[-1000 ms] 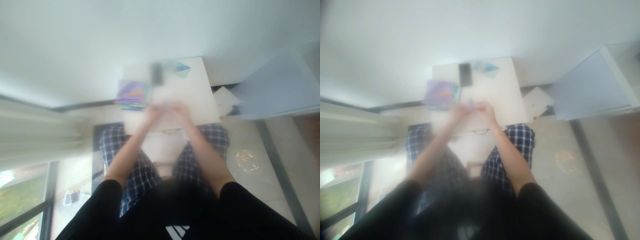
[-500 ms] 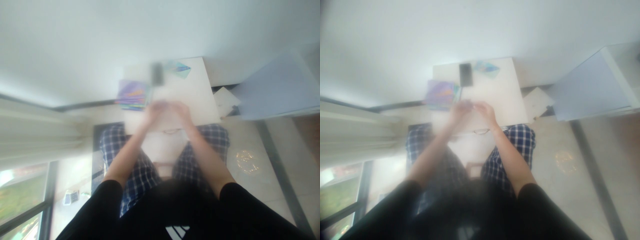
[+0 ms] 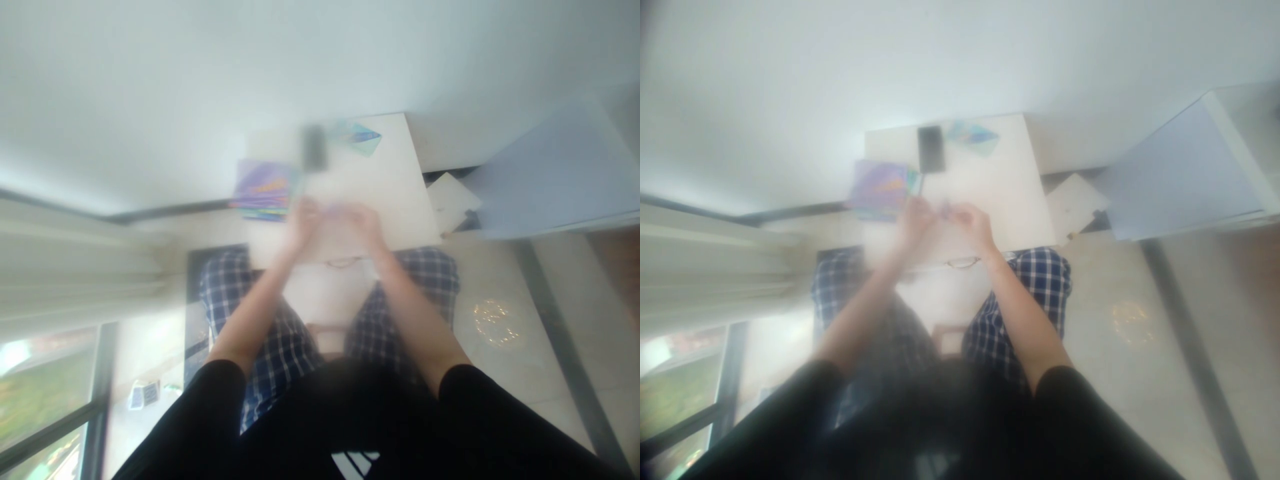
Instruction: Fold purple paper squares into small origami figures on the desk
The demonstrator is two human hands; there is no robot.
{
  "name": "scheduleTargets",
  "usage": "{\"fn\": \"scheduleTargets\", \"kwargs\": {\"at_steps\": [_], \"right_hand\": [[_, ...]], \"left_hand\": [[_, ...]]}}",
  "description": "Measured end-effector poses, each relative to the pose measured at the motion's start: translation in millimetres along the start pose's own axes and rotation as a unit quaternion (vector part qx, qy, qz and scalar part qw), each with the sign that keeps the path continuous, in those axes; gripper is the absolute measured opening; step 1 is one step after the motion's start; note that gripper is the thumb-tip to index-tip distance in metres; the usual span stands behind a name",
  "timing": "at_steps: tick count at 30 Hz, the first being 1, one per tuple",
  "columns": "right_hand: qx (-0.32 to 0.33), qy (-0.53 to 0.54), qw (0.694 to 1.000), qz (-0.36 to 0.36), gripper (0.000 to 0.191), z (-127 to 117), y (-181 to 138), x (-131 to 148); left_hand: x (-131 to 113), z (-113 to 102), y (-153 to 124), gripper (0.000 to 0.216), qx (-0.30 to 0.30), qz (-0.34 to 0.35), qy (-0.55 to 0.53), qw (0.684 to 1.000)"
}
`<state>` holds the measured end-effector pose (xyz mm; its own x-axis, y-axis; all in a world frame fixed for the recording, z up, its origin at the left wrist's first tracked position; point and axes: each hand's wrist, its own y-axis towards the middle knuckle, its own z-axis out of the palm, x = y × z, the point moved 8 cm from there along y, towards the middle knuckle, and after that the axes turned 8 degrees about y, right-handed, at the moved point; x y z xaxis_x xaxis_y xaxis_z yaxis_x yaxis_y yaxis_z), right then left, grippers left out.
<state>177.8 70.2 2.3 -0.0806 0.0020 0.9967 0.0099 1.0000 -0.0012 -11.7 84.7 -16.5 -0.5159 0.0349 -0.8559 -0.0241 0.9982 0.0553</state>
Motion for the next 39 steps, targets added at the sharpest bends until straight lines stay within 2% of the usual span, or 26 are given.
{"fn": "scheduleTargets", "kwargs": {"at_steps": [3,6,10,17,23,27,34,39], "right_hand": [[-0.003,-0.002,1.000,0.001,0.030,1.2,-0.1,-1.3],[-0.017,-0.008,1.000,-0.003,0.026,0.9,0.4,-2.5],[-0.033,-0.010,0.999,0.000,0.025,-1.0,1.8,-4.4],[-0.027,-0.018,0.999,-0.006,0.026,-0.4,1.0,-3.5],[-0.018,-0.003,1.000,-0.016,0.031,2.1,-0.7,-2.3],[0.001,-0.013,1.000,-0.024,0.038,9.3,-3.2,-3.0],[0.000,0.011,1.000,-0.007,0.051,13.2,-8.2,-1.5],[-0.003,-0.003,1.000,-0.025,0.043,9.5,-7.3,2.4]], "left_hand": [[1.8,3.0,-0.8,0.018,0.030,0.019,0.018,0.999],[-1.7,7.5,-5.0,0.028,0.068,0.038,-0.009,0.997],[-5.6,8.3,-7.2,0.034,0.080,0.032,-0.024,0.996],[7.3,3.6,-3.3,0.026,0.053,-0.032,0.031,0.998],[3.8,4.0,-2.3,0.030,0.028,-0.008,-0.004,1.000],[-2.3,1.0,-7.8,0.025,0.004,-0.011,0.037,0.999],[-6.8,9.2,-15.0,0.025,0.031,0.037,0.057,0.997],[4.6,6.9,-15.0,0.022,-0.016,-0.024,0.058,0.998]]}}
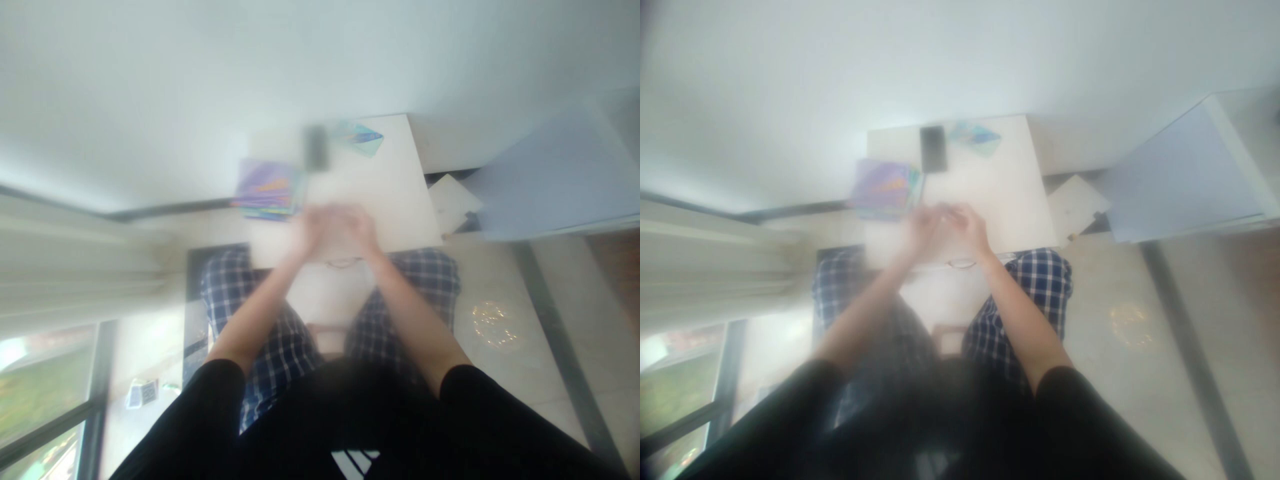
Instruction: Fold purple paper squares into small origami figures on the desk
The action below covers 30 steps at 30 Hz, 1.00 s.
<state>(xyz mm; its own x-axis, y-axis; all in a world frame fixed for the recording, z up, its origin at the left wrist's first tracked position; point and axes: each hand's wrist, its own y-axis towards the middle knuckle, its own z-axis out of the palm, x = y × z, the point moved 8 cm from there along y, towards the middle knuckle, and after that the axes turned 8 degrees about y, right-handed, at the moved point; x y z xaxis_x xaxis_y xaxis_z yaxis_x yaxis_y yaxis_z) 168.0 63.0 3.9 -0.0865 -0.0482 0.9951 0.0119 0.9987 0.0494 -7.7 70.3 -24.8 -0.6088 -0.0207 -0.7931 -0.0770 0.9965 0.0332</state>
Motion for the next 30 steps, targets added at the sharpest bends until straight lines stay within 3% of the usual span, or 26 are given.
{"fn": "scheduleTargets", "kwargs": {"at_steps": [8,15,20,25,30], "right_hand": [[-0.004,-0.020,1.000,-0.022,0.031,-2.2,2.6,-1.4],[-0.034,-0.036,0.999,-0.009,0.021,-6.9,1.5,3.6],[-0.044,-0.030,0.998,-0.020,0.013,-5.7,2.1,0.7],[-0.090,0.011,0.996,-0.012,0.024,-14.4,6.5,-9.0],[-0.039,-0.005,0.999,-0.030,0.027,-6.8,7.1,-6.2]], "left_hand": [[-4.2,-9.2,2.7,0.025,-0.033,-0.024,-0.073,0.997],[-7.8,-3.3,5.6,0.022,-0.005,-0.037,-0.135,0.990],[-7.1,9.5,-0.2,0.027,0.046,-0.066,-0.144,0.986],[-3.6,10.1,-3.0,0.027,0.062,-0.084,-0.128,0.986],[-5.6,7.5,-3.6,0.026,0.061,-0.090,-0.121,0.987]]}}
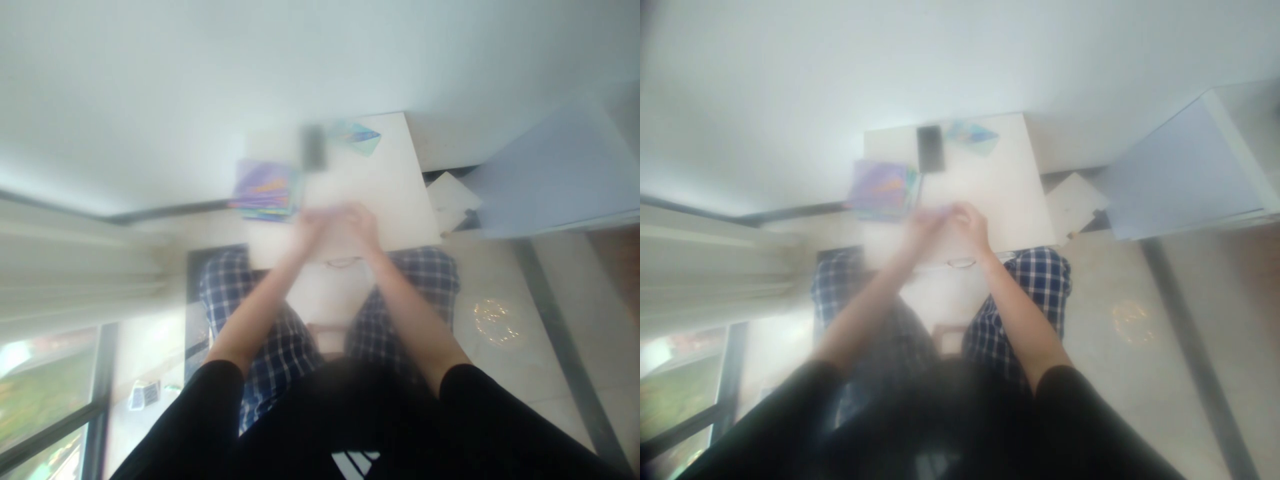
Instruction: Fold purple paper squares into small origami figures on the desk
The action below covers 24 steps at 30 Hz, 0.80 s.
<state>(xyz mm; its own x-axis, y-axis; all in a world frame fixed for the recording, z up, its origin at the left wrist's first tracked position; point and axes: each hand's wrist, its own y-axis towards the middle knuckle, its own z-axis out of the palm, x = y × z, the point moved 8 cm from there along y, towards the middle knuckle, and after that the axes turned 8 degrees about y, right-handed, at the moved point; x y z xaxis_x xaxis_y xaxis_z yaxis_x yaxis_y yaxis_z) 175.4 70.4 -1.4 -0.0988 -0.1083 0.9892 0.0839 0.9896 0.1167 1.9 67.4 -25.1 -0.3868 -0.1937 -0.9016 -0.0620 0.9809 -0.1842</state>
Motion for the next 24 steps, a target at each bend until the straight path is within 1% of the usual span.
{"fn": "scheduleTargets", "kwargs": {"at_steps": [3,7,9,12,16,20,24], "right_hand": [[-0.008,-0.027,1.000,-0.007,0.025,-0.7,-2.6,6.6],[-0.057,-0.033,0.998,0.015,0.034,-10.9,-3.9,9.4],[-0.067,-0.017,0.997,0.031,0.034,-13.9,-3.2,6.3],[-0.063,0.035,0.996,0.057,0.032,-13.0,-1.3,-1.5],[-0.050,0.153,0.982,0.101,0.027,-4.8,-0.1,-8.3],[-0.034,0.257,0.954,0.152,0.019,3.4,-1.7,-6.8],[-0.008,0.295,0.935,0.196,0.012,7.8,-3.5,-8.2]], "left_hand": [[-1.7,-1.1,-0.3,0.024,0.004,-0.017,0.012,1.000],[-5.3,-1.8,3.6,0.016,0.015,-0.004,0.011,1.000],[-4.3,-1.0,6.3,0.014,0.019,0.005,-0.008,1.000],[-0.1,0.7,9.6,0.015,0.019,0.010,-0.047,0.999],[3.0,3.1,11.8,0.019,0.035,0.002,-0.094,0.995],[-4.2,2.2,8.9,0.015,0.052,-0.007,-0.140,0.989],[-18.0,4.0,-1.1,0.010,0.076,-0.013,-0.190,0.979]]}}
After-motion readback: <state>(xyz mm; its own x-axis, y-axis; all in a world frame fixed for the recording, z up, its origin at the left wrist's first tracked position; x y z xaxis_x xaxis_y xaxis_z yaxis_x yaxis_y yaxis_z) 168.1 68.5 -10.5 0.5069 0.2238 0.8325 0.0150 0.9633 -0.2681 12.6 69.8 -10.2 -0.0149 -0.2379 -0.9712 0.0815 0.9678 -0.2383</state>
